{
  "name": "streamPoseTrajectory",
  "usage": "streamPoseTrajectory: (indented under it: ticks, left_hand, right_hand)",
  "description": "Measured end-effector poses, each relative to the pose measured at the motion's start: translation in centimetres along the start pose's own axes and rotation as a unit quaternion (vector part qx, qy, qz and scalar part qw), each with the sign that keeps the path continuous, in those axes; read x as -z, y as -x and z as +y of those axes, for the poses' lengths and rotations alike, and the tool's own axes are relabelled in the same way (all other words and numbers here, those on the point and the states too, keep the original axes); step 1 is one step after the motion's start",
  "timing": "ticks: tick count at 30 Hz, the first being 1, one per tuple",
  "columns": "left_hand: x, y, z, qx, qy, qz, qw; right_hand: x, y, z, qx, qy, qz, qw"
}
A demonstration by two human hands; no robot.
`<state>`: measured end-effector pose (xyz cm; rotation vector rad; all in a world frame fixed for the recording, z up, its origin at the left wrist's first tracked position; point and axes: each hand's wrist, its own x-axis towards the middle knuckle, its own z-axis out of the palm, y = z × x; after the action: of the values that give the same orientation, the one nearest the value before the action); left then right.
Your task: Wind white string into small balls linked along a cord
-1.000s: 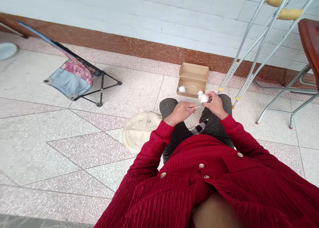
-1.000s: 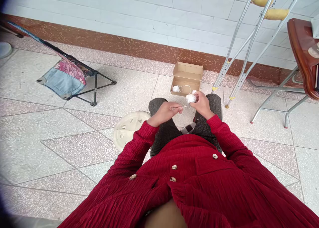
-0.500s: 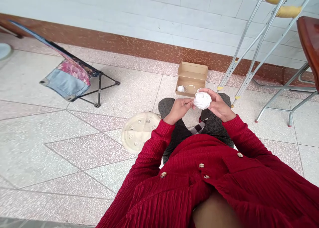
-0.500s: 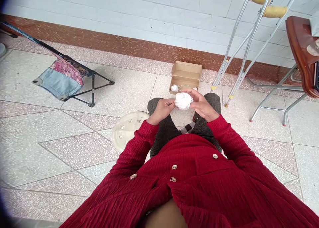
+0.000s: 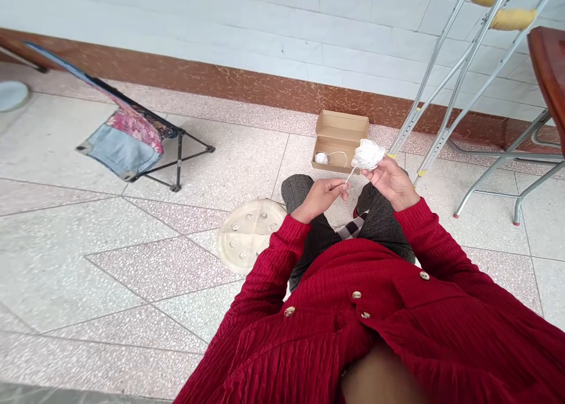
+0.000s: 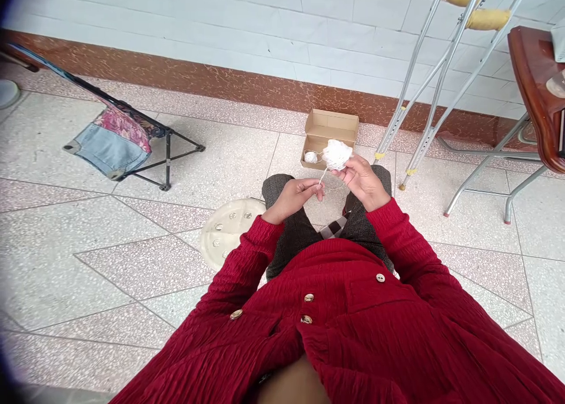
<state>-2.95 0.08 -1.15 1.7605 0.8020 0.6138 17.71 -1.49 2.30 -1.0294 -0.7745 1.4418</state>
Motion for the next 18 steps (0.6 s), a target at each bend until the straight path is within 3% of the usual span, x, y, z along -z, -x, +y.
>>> streamPoseTrajectory:
  ticks: [9,12,15,18]
  left_hand:
    - [0.5,-1.3,-1.9,-0.078,-0.112,0.038,0.99]
    - [0.3,-1.5,-2.2,-0.086,-0.095,0.045,0.991]
    - [0.0,-1.4,-2.7,-0.081,-0.062,0.022,0.994]
    - [-0.1,-1.1,-3.7,-0.036,-0.057,0.0,0.998]
  right_hand:
    - [-1.6,1.8,-1.8,-0.011,0.025,-0.062,0.998]
    - [-2.0,2.1,-2.2,-0.01,0.022,-0.066,0.998]
    - [-2.0,2.0,-3.1,0.024,0.014,-0.044,0.999]
    - [-1.9,1.8,-4.0,0.045,0.034,-0.032,0.998]
